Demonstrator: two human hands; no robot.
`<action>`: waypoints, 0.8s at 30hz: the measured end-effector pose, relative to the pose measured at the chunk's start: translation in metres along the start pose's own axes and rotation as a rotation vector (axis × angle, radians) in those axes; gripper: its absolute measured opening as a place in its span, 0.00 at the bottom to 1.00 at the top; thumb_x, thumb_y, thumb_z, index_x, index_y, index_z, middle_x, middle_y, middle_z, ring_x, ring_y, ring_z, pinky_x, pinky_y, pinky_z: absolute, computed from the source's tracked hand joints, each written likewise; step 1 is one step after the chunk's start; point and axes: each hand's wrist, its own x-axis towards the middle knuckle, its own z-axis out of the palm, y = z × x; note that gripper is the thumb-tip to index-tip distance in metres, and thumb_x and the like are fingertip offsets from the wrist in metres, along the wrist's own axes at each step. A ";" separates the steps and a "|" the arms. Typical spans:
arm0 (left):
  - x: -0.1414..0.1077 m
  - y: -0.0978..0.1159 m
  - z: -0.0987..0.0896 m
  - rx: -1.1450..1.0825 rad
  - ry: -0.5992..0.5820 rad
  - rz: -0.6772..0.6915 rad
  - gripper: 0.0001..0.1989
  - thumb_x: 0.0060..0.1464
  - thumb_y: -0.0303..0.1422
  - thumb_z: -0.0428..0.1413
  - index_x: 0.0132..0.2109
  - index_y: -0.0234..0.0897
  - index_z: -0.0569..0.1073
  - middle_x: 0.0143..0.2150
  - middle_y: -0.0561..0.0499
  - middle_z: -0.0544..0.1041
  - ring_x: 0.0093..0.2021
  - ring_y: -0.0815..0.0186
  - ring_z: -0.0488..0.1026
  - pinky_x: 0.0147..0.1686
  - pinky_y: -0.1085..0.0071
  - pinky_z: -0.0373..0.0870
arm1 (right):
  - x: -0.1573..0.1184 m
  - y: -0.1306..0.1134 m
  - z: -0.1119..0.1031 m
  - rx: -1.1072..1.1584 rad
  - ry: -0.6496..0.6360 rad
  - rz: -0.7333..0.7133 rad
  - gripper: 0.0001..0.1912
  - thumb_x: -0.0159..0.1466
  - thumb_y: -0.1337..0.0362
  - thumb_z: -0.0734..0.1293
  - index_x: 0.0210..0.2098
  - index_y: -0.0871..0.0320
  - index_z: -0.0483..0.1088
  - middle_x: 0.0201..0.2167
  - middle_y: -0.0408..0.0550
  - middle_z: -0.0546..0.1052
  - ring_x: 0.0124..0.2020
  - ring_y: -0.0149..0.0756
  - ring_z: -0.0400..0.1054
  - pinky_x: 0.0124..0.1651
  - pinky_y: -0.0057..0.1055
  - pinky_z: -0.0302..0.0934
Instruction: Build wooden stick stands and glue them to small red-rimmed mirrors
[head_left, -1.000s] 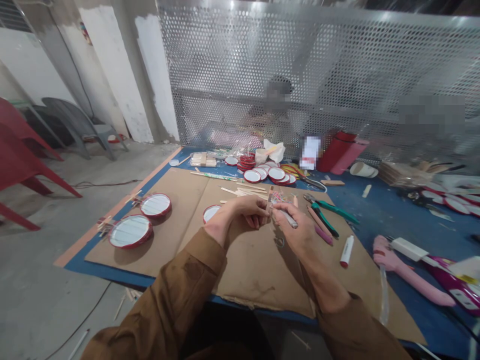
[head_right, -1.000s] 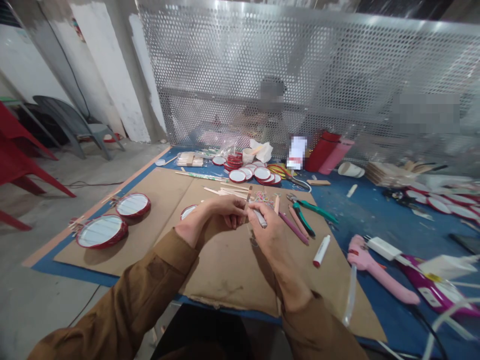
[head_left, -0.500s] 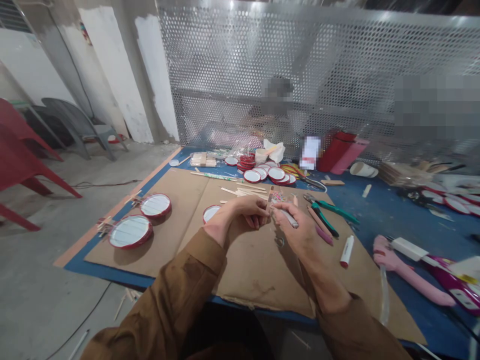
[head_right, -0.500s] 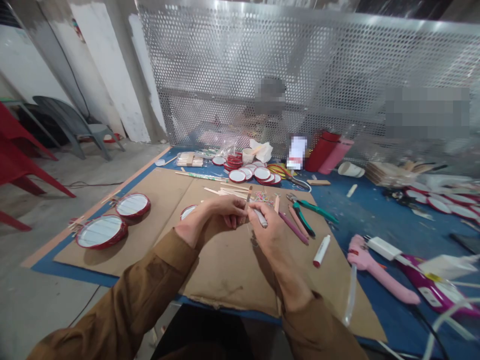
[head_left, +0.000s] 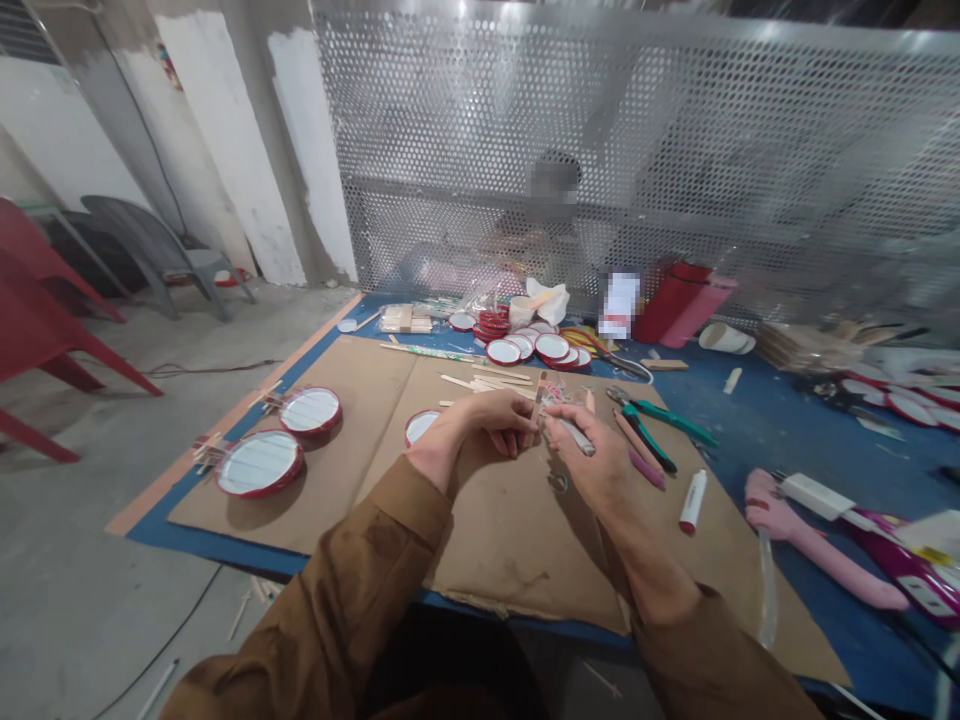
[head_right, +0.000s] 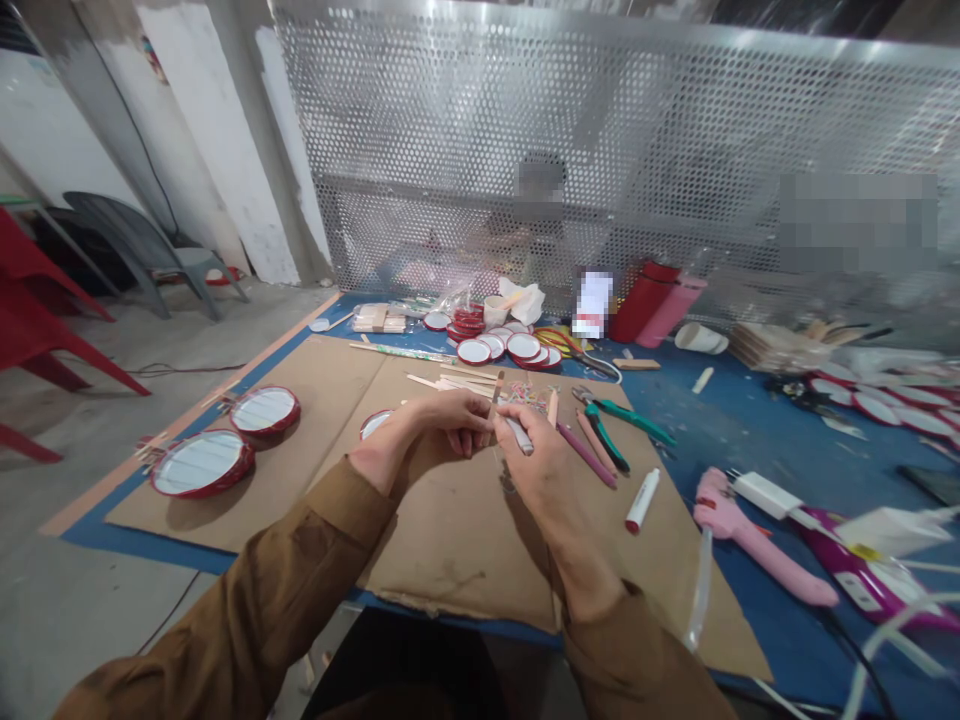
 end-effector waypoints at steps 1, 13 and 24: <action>0.000 0.000 0.000 0.002 0.002 -0.002 0.04 0.57 0.31 0.53 0.35 0.35 0.67 0.23 0.57 0.71 0.21 0.72 0.72 0.26 0.75 0.71 | 0.000 0.000 0.000 -0.003 -0.004 0.004 0.14 0.62 0.53 0.62 0.37 0.56 0.74 0.33 0.48 0.79 0.39 0.42 0.72 0.46 0.37 0.64; 0.003 -0.002 -0.002 0.002 -0.017 -0.009 0.04 0.56 0.31 0.53 0.35 0.35 0.67 0.23 0.57 0.72 0.21 0.72 0.73 0.26 0.76 0.71 | -0.001 -0.004 -0.001 -0.026 0.023 -0.003 0.14 0.62 0.53 0.61 0.34 0.54 0.73 0.32 0.46 0.79 0.38 0.42 0.72 0.54 0.43 0.60; 0.002 -0.002 0.000 -0.003 -0.012 0.021 0.06 0.57 0.31 0.52 0.32 0.35 0.67 0.22 0.57 0.72 0.21 0.72 0.72 0.23 0.77 0.70 | -0.001 -0.008 -0.004 -0.039 0.168 -0.026 0.10 0.59 0.55 0.64 0.28 0.54 0.69 0.25 0.42 0.75 0.30 0.36 0.68 0.44 0.37 0.63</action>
